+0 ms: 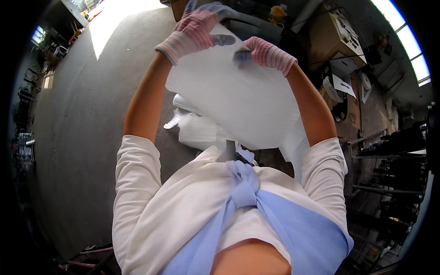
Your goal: The person tears large sheets of white paper into smaller pieces by hand. They repeatedly pull sheets from a stack, tear them into strips or chunks, and accumulate the torn pieces in a pile on the floor.
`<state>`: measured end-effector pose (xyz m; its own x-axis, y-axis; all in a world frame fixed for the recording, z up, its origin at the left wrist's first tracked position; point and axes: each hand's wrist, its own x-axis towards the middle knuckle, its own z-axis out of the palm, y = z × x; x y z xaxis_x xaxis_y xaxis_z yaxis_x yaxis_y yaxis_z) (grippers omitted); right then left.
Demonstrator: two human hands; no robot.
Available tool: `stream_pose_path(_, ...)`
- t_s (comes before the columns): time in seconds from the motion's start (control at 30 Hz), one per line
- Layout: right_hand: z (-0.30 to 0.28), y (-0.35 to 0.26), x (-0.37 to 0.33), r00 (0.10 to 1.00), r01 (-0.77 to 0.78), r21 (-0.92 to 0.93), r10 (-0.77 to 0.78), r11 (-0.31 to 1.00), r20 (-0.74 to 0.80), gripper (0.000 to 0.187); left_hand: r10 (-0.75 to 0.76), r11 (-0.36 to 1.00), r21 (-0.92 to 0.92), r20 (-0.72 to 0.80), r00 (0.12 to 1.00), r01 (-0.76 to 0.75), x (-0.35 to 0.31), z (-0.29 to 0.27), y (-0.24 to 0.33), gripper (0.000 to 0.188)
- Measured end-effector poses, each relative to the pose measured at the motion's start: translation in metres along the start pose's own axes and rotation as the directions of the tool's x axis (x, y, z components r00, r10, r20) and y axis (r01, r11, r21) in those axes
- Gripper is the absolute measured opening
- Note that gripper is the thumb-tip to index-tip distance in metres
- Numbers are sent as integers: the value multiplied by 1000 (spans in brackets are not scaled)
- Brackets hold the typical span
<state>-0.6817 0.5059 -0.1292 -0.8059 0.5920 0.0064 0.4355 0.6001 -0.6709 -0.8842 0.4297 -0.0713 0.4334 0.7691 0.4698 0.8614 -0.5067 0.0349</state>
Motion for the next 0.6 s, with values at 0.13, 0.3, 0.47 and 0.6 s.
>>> stream_pose_path(0.13,-28,11,-25,982,-29,609,-91,793,165,21,-276,961,-19,-18,961,276,-43,16,-60,73)
stream_pose_path(0.3,-41,-5,-53,996,-48,278,26,959,82,32,-273,758,-483,377,885,439,-40,29,-56,55)
stream_pose_path(0.47,-44,-30,-38,868,282,-107,-301,954,-395,40,-205,883,-333,361,910,331,-5,21,2,43)
stream_pose_path(0.6,-59,-90,-42,943,28,-640,-233,767,-238,44,-99,923,-330,297,950,199,20,30,25,45)
